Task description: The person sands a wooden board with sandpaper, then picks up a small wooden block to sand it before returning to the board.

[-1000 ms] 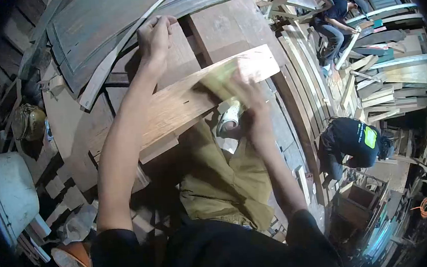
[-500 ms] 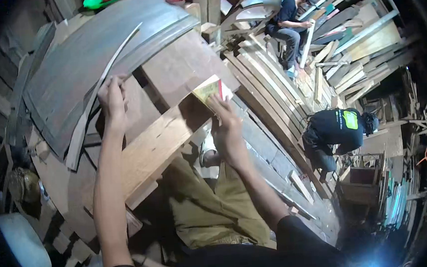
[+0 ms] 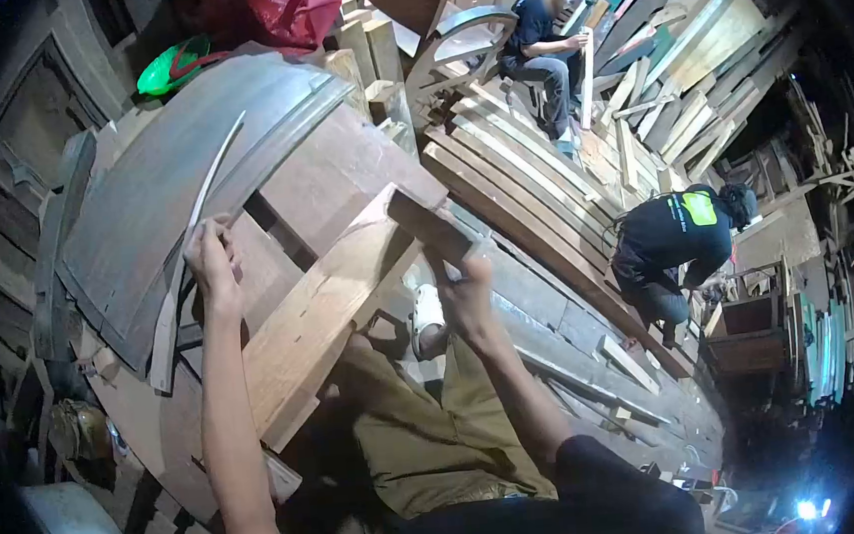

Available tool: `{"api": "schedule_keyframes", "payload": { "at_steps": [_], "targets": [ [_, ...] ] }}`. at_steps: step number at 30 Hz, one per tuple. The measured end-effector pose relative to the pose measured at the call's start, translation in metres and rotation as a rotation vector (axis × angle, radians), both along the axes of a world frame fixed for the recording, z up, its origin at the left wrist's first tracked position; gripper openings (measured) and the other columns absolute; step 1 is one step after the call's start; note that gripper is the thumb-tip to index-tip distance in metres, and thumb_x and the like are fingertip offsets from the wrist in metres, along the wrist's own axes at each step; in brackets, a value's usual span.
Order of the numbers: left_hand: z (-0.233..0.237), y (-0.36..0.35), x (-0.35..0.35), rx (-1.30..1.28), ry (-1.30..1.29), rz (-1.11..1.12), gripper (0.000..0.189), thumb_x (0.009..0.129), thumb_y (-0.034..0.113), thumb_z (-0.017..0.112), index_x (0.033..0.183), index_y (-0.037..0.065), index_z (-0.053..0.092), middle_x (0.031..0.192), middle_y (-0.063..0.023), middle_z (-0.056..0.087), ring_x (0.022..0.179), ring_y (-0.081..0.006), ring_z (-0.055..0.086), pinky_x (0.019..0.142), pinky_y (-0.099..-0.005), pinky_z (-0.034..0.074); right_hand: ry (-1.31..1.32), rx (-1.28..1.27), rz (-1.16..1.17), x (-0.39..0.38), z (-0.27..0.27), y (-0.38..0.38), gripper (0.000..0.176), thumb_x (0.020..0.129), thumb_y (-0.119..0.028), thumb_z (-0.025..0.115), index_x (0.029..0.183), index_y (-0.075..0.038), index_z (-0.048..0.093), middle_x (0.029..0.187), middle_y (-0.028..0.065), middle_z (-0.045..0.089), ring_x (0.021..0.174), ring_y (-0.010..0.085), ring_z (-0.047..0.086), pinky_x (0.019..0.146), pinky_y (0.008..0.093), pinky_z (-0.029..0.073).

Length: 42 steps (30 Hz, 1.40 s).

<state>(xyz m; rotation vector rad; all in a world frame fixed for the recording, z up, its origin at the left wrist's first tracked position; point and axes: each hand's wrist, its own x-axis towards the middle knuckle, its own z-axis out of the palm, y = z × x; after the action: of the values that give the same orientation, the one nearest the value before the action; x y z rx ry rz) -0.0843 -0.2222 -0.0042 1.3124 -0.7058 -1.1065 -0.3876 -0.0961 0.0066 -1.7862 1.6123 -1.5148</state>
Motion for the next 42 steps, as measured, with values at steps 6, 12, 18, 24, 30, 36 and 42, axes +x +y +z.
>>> {"api": "schedule_keyframes", "payload": {
  "at_steps": [6, 12, 18, 24, 30, 36, 42],
  "targets": [
    [-0.002, -0.002, -0.007, -0.021, -0.07, -0.023, 0.024, 0.103, 0.021, 0.05, 0.096, 0.006, 0.067, 0.065, 0.0067, 0.045, 0.045, -0.0011, 0.034, 0.039, -0.02, 0.023, -0.757, 0.418, -0.249, -0.033, -0.027, 0.078, 0.026, 0.099, -0.018, 0.07, 0.114, 0.002, 0.065, 0.1, 0.0042, 0.07, 0.09, 0.0123, 0.063, 0.081, 0.0291, 0.05],
    [-0.007, 0.002, -0.018, -0.111, -0.185, -0.113, 0.022, 0.105, 0.017, 0.052, 0.097, 0.008, 0.07, 0.066, 0.0085, 0.045, 0.047, -0.0001, 0.035, 0.04, -0.0199, 0.022, -0.803, 0.57, -0.21, -0.057, -0.165, 0.141, 0.033, 0.092, -0.023, 0.078, 0.113, 0.002, 0.069, 0.1, 0.0041, 0.071, 0.088, 0.0111, 0.063, 0.078, 0.0289, 0.05],
    [-0.005, 0.003, -0.018, -0.106, -0.201, -0.082, 0.023, 0.105, 0.018, 0.051, 0.095, 0.008, 0.07, 0.065, 0.0087, 0.044, 0.047, -0.0006, 0.034, 0.041, -0.0203, 0.023, -0.76, 0.611, 0.014, -0.057, -0.18, 0.131, 0.032, 0.093, -0.019, 0.077, 0.117, 0.0, 0.067, 0.103, 0.0027, 0.07, 0.09, 0.0105, 0.062, 0.081, 0.0276, 0.049],
    [-0.003, 0.005, -0.016, -0.086, -0.146, -0.063, 0.021, 0.103, 0.015, 0.05, 0.094, 0.008, 0.068, 0.065, 0.0085, 0.043, 0.046, -0.0003, 0.032, 0.04, -0.0206, 0.021, -0.647, 0.79, 0.105, -0.049, -0.164, 0.129, 0.035, 0.093, -0.019, 0.076, 0.121, 0.001, 0.066, 0.102, 0.0021, 0.071, 0.087, 0.0093, 0.062, 0.075, 0.028, 0.051],
    [0.005, 0.007, -0.019, -0.02, -0.141, -0.097, 0.021, 0.103, 0.014, 0.051, 0.095, 0.008, 0.069, 0.065, 0.0085, 0.044, 0.047, 0.0002, 0.032, 0.04, -0.0204, 0.022, -0.652, 0.797, 0.123, -0.046, -0.17, 0.13, 0.035, 0.093, -0.017, 0.075, 0.123, 0.0, 0.065, 0.097, 0.0021, 0.071, 0.082, 0.0084, 0.062, 0.066, 0.0261, 0.05],
    [0.004, 0.008, -0.019, -0.027, -0.129, -0.111, 0.021, 0.104, 0.017, 0.051, 0.096, 0.009, 0.068, 0.068, 0.0081, 0.045, 0.046, 0.0002, 0.031, 0.039, -0.0206, 0.02, -0.647, 0.91, 0.13, -0.045, -0.153, 0.129, 0.034, 0.094, -0.016, 0.074, 0.123, -0.001, 0.065, 0.1, 0.0036, 0.072, 0.083, 0.0099, 0.063, 0.07, 0.0268, 0.051],
    [0.012, 0.014, -0.022, 0.017, -0.155, -0.114, 0.02, 0.101, 0.017, 0.051, 0.099, 0.01, 0.07, 0.072, 0.0066, 0.046, 0.05, -0.0008, 0.034, 0.041, -0.0192, 0.024, -0.731, 0.843, 0.124, -0.044, -0.178, 0.131, 0.033, 0.092, -0.012, 0.075, 0.123, 0.0, 0.066, 0.102, 0.005, 0.072, 0.085, 0.0108, 0.064, 0.074, 0.0269, 0.051]
  ]
}}
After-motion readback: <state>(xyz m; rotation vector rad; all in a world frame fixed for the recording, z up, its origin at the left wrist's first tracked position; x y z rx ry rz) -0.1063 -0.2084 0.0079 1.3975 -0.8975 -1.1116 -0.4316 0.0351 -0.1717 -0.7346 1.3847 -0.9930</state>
